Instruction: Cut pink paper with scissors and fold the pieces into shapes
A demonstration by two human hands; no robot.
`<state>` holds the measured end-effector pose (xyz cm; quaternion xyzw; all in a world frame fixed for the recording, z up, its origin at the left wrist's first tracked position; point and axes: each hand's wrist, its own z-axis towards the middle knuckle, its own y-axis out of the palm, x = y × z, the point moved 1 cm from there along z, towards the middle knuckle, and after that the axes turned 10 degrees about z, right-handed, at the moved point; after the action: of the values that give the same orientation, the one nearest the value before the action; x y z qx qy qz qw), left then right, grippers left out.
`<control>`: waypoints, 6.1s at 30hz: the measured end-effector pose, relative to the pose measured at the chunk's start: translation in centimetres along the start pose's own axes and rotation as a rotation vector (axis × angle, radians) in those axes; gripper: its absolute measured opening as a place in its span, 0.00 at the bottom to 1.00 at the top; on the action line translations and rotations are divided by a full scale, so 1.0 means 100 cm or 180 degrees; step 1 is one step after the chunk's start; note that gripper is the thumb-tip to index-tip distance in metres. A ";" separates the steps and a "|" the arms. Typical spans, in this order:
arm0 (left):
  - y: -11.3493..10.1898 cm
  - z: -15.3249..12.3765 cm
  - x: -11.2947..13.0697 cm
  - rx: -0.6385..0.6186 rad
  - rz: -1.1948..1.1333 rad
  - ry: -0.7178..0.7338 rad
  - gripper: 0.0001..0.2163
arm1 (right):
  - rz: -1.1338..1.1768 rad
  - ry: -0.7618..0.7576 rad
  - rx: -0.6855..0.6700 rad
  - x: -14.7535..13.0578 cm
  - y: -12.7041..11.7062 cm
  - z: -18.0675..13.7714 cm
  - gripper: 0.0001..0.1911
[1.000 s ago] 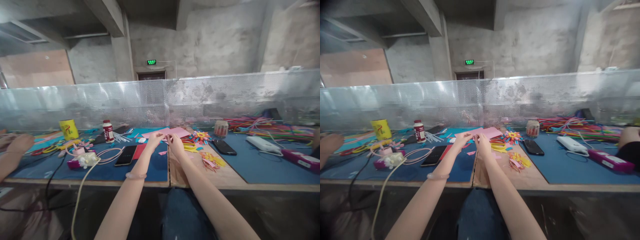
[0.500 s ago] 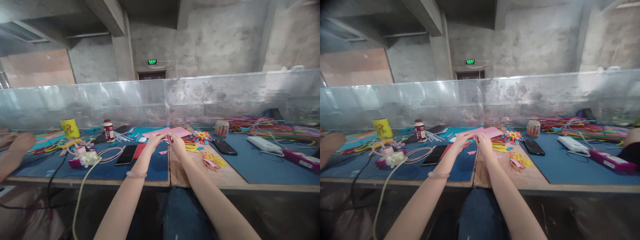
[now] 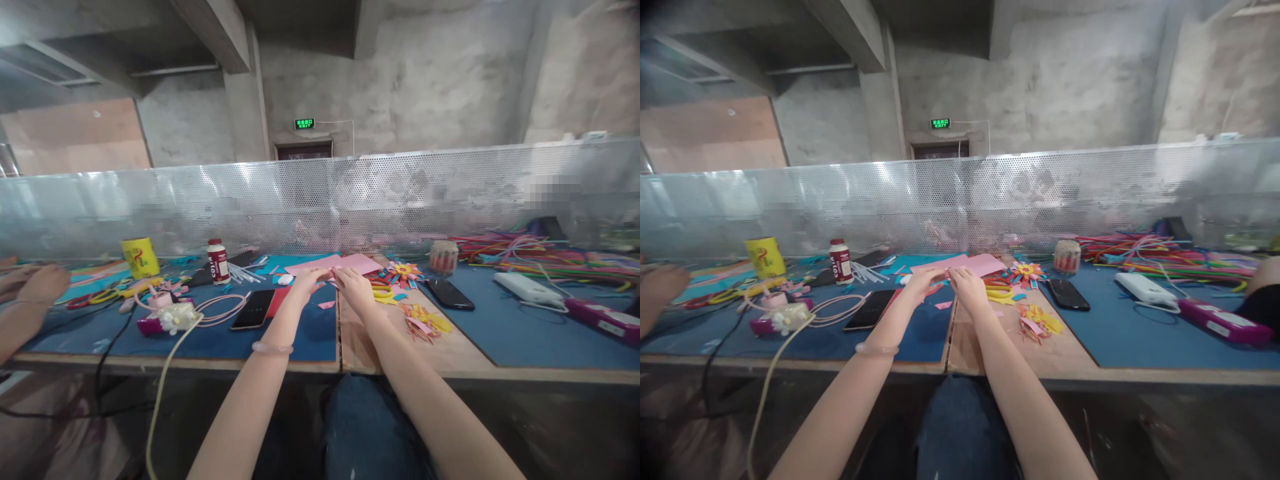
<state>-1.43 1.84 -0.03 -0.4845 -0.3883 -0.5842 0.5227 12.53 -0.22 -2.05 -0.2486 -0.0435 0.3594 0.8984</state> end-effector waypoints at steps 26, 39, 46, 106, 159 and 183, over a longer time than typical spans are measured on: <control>-0.002 -0.004 0.004 0.0058 0.0614 -0.0048 0.13 | 0.3039 0.1765 0.0299 0.004 0.005 0.006 0.18; -0.005 -0.004 0.003 0.0023 0.0667 -0.0181 0.14 | 0.3351 0.1881 0.0070 0.007 0.007 0.003 0.20; -0.004 -0.005 0.005 0.0008 0.0590 -0.0324 0.13 | 0.3527 0.1940 0.0042 0.009 0.010 0.002 0.18; 0.003 -0.004 0.001 -0.0506 0.1247 0.0254 0.13 | 0.3708 0.2082 0.0195 0.009 0.004 0.002 0.15; -0.003 0.001 0.016 0.0342 0.0837 0.0665 0.12 | 0.3499 0.2044 0.0359 0.005 0.003 0.004 0.17; -0.012 -0.006 -0.006 -0.1422 0.3497 0.0279 0.17 | 0.1611 0.3507 0.2419 0.048 -0.002 -0.010 0.20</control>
<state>-2.72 1.61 -0.70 -0.6882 0.0736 -0.3151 0.6494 16.50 2.43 -3.32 -0.0663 0.6038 0.3693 0.7033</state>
